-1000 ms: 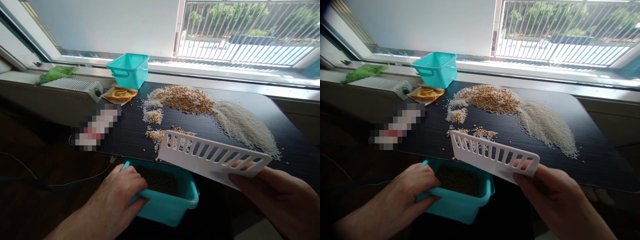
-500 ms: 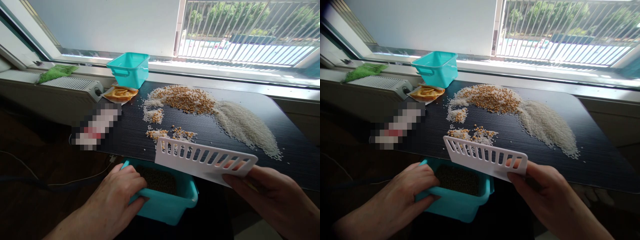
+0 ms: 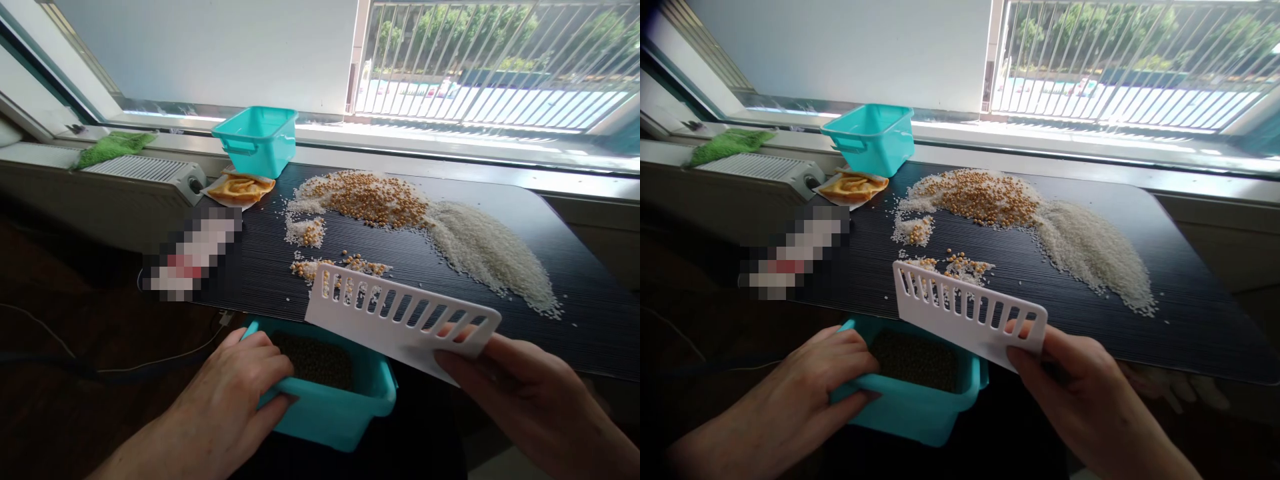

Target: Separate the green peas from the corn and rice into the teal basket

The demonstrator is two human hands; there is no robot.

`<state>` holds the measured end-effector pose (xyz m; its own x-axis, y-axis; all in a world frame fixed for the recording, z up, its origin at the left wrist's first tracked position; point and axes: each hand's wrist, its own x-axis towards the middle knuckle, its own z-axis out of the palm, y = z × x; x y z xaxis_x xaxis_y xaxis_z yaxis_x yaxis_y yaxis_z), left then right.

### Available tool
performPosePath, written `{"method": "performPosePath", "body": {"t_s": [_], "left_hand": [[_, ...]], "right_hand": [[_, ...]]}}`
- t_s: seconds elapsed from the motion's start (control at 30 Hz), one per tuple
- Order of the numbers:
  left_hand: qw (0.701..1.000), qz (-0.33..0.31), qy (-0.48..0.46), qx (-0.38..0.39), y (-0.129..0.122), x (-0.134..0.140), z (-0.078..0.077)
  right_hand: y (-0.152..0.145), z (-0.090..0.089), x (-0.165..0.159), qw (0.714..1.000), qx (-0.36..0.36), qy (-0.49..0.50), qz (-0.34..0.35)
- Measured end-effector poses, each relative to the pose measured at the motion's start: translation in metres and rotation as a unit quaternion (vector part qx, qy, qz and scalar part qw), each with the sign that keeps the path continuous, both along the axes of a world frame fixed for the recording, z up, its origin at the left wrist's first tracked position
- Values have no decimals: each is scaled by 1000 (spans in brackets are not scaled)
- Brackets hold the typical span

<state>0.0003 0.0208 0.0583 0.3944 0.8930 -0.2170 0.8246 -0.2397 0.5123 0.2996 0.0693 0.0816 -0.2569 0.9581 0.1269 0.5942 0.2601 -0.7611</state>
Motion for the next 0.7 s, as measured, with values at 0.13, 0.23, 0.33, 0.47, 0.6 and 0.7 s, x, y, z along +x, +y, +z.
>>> {"method": "performPosePath", "body": {"t_s": [0.13, 0.23, 0.33, 0.47, 0.6, 0.7], "left_hand": [[1000, -8, -7, 24, -1, -5, -4], [998, -42, -19, 39, 0, -13, -12], [998, -45, -14, 33, 1, -16, -15], [999, -40, -7, 19, 2, -11, -12], [999, -40, -3, -1, 2, -11, -10], [999, -31, -6, 3, 1, -13, -12]], "right_hand": [[-4, -2, 11, 999, -21, -5, -39], [-9, -1, 25, 995, -30, -25, -89], [-11, 0, 30, 992, -28, -21, -123], [-5, -1, 23, 995, -11, -9, -101], [0, 1, 16, 997, -16, -22, -72], [-1, 4, 17, 998, -17, -32, -60]]}}
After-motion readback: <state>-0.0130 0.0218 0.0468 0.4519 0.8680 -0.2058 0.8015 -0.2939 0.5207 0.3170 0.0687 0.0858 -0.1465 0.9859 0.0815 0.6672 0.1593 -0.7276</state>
